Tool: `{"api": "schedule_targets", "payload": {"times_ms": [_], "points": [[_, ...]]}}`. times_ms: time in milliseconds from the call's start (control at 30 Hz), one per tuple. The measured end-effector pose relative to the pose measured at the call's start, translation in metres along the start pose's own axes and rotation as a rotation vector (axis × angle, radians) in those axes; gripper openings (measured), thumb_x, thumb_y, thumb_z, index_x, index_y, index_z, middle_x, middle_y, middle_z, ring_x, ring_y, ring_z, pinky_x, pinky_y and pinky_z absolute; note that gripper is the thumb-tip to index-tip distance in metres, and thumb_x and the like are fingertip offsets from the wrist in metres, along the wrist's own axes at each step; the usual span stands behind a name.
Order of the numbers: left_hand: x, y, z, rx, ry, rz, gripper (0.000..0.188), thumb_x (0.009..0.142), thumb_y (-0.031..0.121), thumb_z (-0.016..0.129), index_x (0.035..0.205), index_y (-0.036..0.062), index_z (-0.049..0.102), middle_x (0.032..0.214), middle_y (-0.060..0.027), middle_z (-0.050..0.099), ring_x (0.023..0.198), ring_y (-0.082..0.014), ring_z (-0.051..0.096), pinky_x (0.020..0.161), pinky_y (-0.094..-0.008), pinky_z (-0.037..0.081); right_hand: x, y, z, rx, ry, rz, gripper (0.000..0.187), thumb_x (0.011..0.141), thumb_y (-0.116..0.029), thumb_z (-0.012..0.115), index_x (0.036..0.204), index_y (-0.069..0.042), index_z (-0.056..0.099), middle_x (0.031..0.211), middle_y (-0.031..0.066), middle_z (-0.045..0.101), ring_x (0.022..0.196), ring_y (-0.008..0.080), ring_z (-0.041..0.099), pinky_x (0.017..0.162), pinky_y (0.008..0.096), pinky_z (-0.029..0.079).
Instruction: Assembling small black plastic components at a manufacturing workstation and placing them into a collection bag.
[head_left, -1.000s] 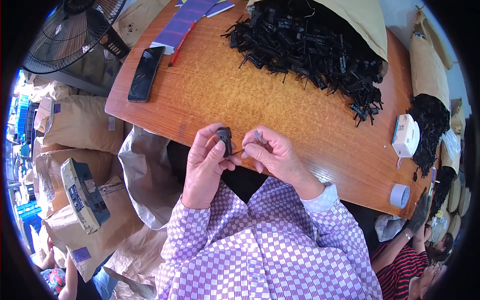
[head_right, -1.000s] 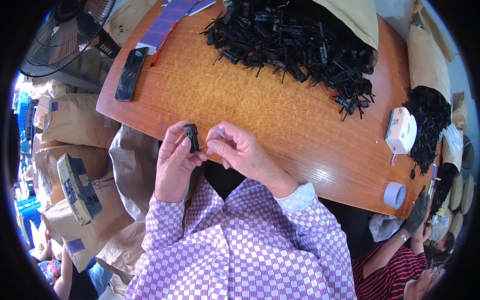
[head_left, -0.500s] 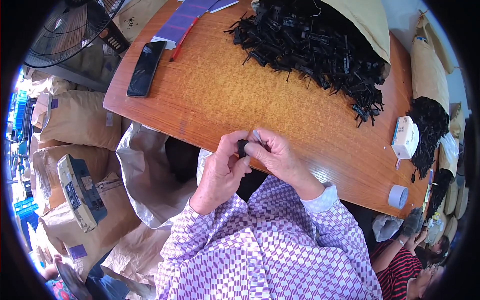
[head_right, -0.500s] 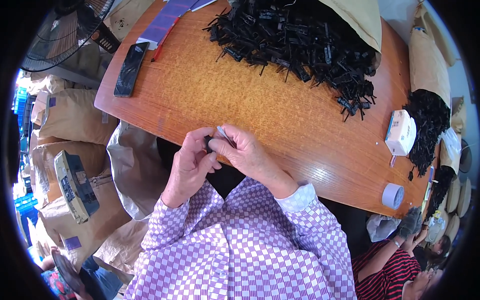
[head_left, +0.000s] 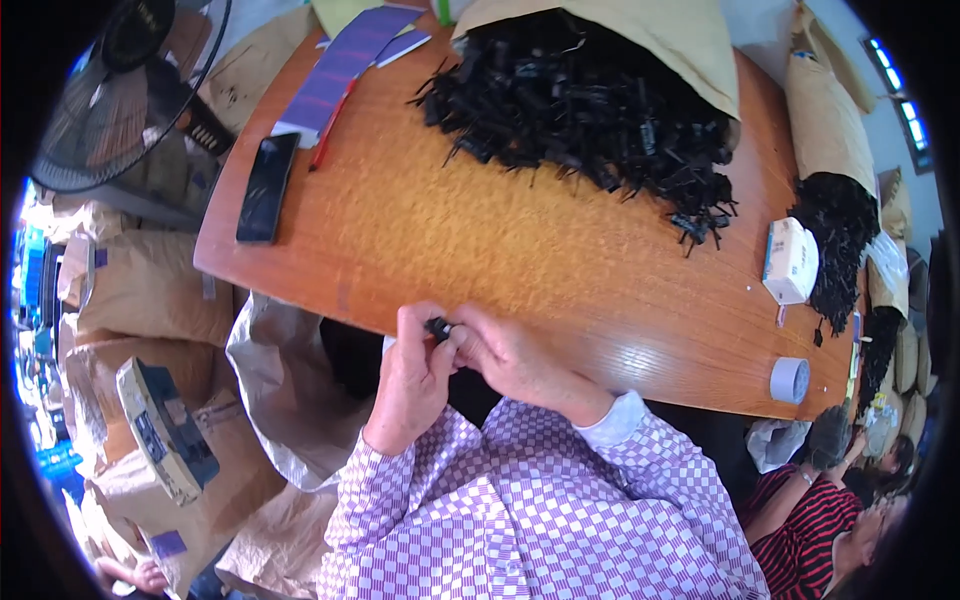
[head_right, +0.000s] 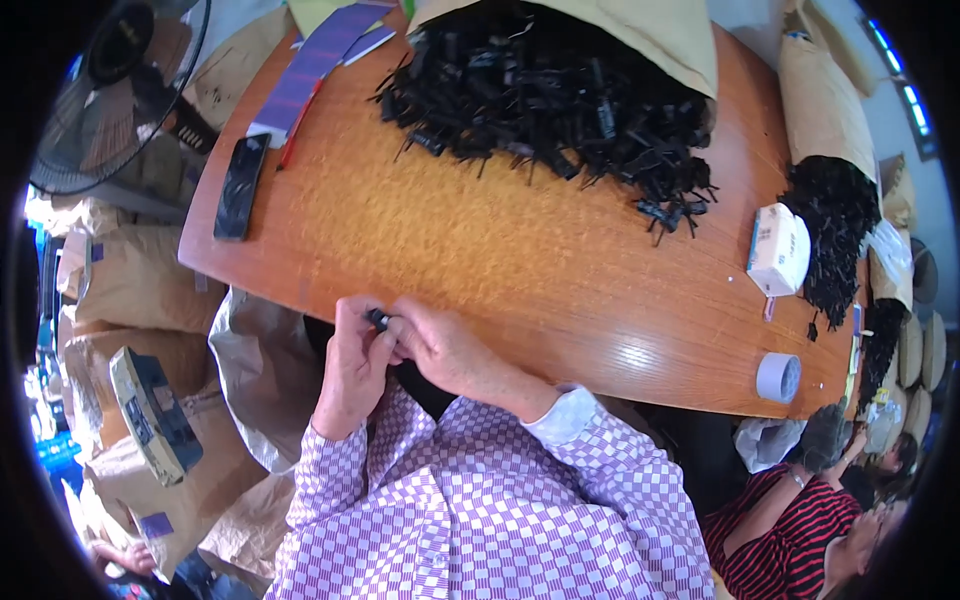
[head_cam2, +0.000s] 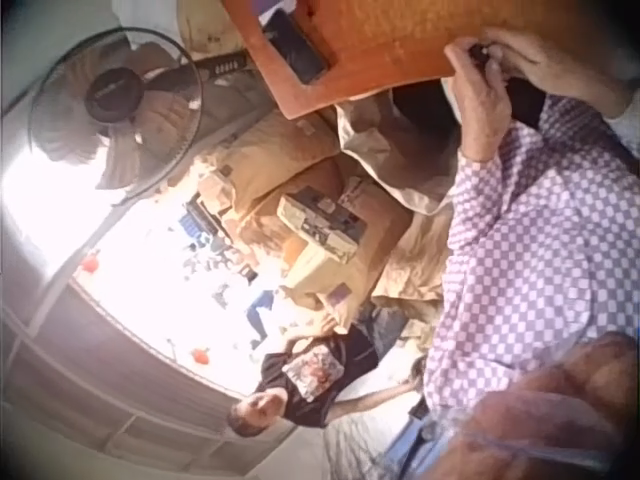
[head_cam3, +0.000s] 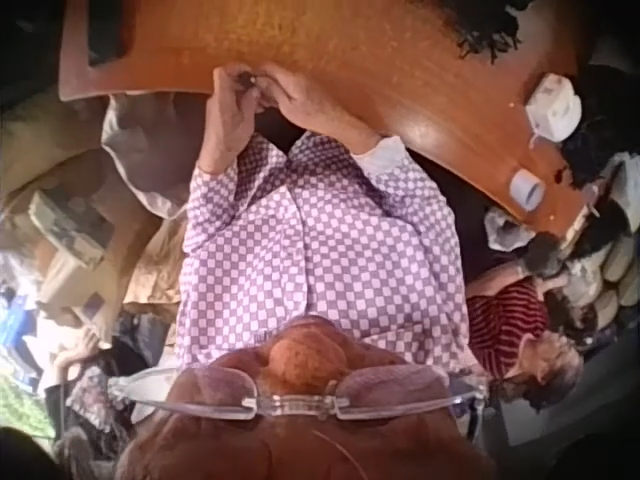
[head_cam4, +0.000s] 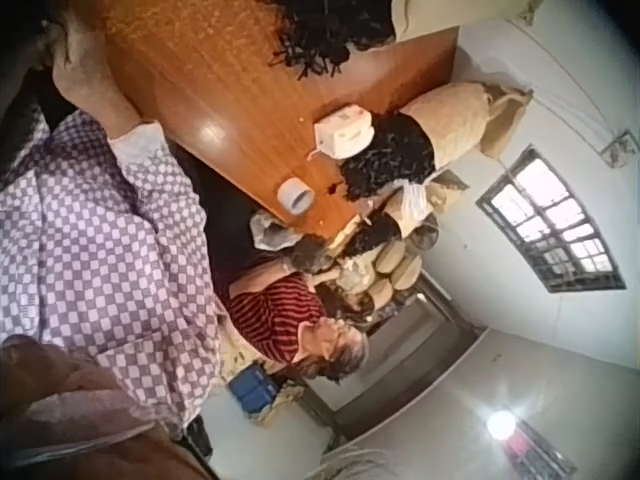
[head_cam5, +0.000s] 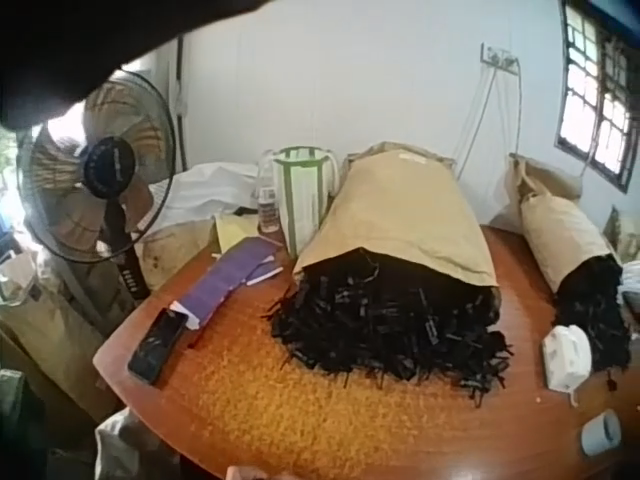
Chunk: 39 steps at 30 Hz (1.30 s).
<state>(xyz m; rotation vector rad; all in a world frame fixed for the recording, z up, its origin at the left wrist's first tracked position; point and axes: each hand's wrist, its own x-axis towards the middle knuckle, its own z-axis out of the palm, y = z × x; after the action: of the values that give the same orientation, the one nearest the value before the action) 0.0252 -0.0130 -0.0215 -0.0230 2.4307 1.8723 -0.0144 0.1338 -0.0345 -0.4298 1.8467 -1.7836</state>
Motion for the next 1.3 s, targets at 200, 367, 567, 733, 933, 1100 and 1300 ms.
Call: {"api": "schedule_targets", "payload": {"times_ms": [200, 367, 567, 733, 933, 1100, 1300], "points": [[-0.001, -0.001, 0.001, 0.165, 0.158, 0.112, 0.028, 0.088, -0.006, 0.054, 0.112, 0.0010, 0.040, 0.074, -0.0135, 0.058, 0.067, -0.0224, 0.065, 0.057, -0.0318, 0.050, 0.007, 0.004, 0.008, -0.033, 0.096, -0.191, 0.020, 0.099, -0.020, 0.048, 0.101, -0.001, 0.053, 0.075, 0.0059, 0.055, 0.068, 0.0115, 0.055, 0.061, 0.0258, 0.046], [-0.010, -0.002, -0.015, 0.236, 0.283, 0.078, 0.022, 0.087, -0.010, 0.050, 0.105, 0.0003, 0.045, 0.078, -0.0054, 0.055, 0.070, -0.0109, 0.059, 0.063, -0.0240, 0.050, 0.022, -0.017, -0.032, -0.424, -0.007, -0.262, 0.024, 0.095, -0.027, 0.054, 0.101, -0.004, 0.055, 0.074, 0.0108, 0.061, 0.064, 0.0213, 0.061, 0.057, 0.0303, 0.047], [-0.034, -0.023, -0.082, 0.851, 0.314, -0.042, 0.029, 0.079, -0.001, 0.056, 0.106, 0.0053, 0.050, 0.071, -0.0134, 0.054, 0.062, -0.0310, 0.056, 0.062, -0.0363, 0.048, 0.077, -0.055, -0.140, -1.330, 0.558, -0.220, 0.031, 0.086, -0.033, 0.064, 0.097, -0.006, 0.055, 0.069, 0.0091, 0.062, 0.056, 0.0230, 0.061, 0.050, 0.0355, 0.049], [-0.029, -0.024, -0.080, 0.851, 0.463, 0.179, 0.027, 0.084, 0.002, 0.055, 0.111, 0.0055, 0.054, 0.092, -0.0096, 0.060, 0.079, -0.0214, 0.060, 0.064, -0.0303, 0.047, 0.090, -0.043, -0.155, -1.511, 0.511, -0.190, 0.025, 0.082, -0.023, 0.068, 0.095, -0.006, 0.054, 0.075, 0.0089, 0.065, 0.065, 0.0276, 0.065, 0.052, 0.0366, 0.050], [-0.002, 0.023, -0.045, -0.170, 0.154, -0.164, 0.026, 0.097, 0.014, 0.045, 0.118, -0.0001, 0.053, 0.101, -0.0069, 0.062, 0.078, -0.0090, 0.058, 0.061, -0.0196, 0.044, 0.050, -0.045, -0.122, -0.993, 0.302, -0.393, 0.023, 0.083, -0.013, 0.066, 0.101, -0.006, 0.054, 0.084, 0.0108, 0.066, 0.070, 0.0301, 0.065, 0.057, 0.0369, 0.051], [0.026, 0.017, -0.019, -0.752, -0.218, -0.276, 0.043, 0.098, 0.031, 0.049, 0.129, 0.0018, 0.047, 0.103, -0.0119, 0.064, 0.070, -0.0103, 0.060, 0.056, -0.0192, 0.043, 0.019, -0.044, -0.076, -0.750, 0.079, -0.508, 0.031, 0.077, 0.000, 0.067, 0.107, -0.007, 0.058, 0.087, 0.0105, 0.065, 0.074, 0.0291, 0.066, 0.061, 0.0349, 0.052], [0.019, -0.014, -0.013, -1.133, -0.408, -0.321, 0.047, 0.094, 0.032, 0.056, 0.131, 0.0056, 0.045, 0.099, -0.0158, 0.064, 0.071, -0.0143, 0.064, 0.052, -0.0178, 0.044, 0.007, -0.040, -0.061, -0.769, -0.086, -0.584, 0.040, 0.077, 0.000, 0.064, 0.114, -0.010, 0.057, 0.087, 0.0070, 0.064, 0.073, 0.0267, 0.066, 0.058, 0.0353, 0.052]]}}
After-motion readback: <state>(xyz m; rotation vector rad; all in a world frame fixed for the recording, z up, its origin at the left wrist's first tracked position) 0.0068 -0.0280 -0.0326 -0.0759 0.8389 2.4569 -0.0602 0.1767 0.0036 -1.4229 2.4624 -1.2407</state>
